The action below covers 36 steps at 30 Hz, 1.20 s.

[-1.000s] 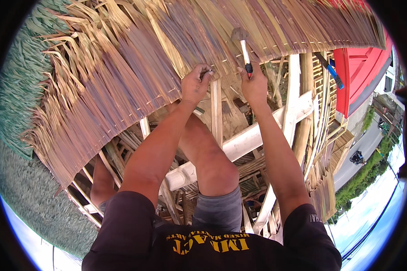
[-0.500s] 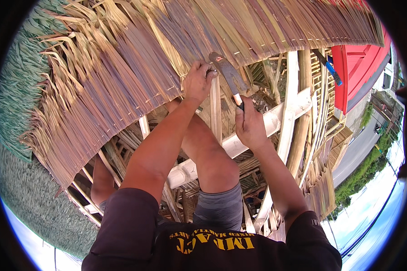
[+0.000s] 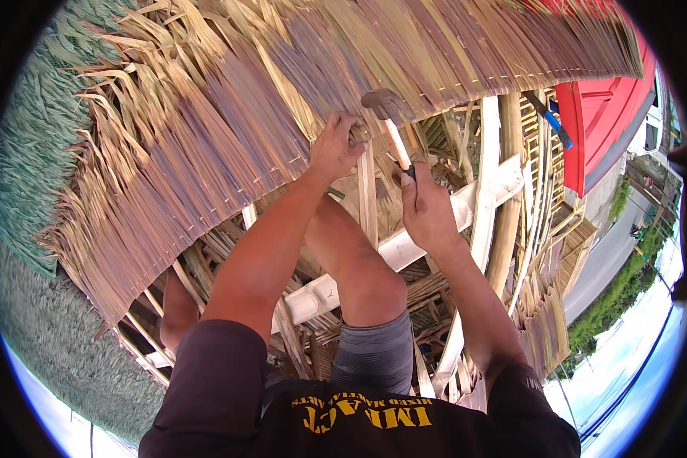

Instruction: The person installs thatched roof tiles on a wooden roof frame. They repeatedly place a tile, position a nail, and hammer it into the frame, then repeat the process along the roofline.

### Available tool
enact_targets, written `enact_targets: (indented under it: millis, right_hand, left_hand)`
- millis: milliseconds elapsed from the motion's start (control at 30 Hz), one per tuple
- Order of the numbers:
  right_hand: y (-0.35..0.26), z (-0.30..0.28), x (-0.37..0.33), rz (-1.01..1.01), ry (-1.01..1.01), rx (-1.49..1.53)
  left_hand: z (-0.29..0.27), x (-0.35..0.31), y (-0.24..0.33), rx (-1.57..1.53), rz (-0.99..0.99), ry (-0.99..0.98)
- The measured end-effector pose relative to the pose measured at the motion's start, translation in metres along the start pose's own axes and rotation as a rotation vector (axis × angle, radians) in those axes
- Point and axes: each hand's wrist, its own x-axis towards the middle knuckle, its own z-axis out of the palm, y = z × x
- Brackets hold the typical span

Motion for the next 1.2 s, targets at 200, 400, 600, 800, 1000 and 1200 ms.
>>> enact_targets:
  millis: [200, 400, 600, 800, 1000, 1200]
  right_hand:
    - [-0.008, 0.003, 0.009, 0.214, -0.199, -0.240]
    - [-0.005, 0.000, 0.016, -0.231, 0.063, -0.087]
    - [0.018, 0.013, 0.006, 0.219, -0.124, -0.330]
    - [-0.030, 0.003, -0.090, 0.032, -0.004, -0.054]
    - [-0.145, 0.056, -0.227, -0.252, -0.307, 0.004]
    - [-0.208, 0.084, -0.351, -0.520, -0.785, 0.026]
  left_hand:
    - [-0.008, 0.005, 0.001, -0.044, -0.104, -0.131]
    - [-0.009, 0.008, -0.006, -0.023, -0.131, -0.187]
    - [-0.029, -0.020, -0.012, -0.352, -0.115, -0.146]
    - [-0.188, -0.281, 0.001, 0.208, -0.390, -0.129]
    - [-0.306, -0.541, 0.144, 0.277, -0.437, 0.056]
    - [-0.264, -0.701, 0.262, 0.313, -0.651, -0.502]
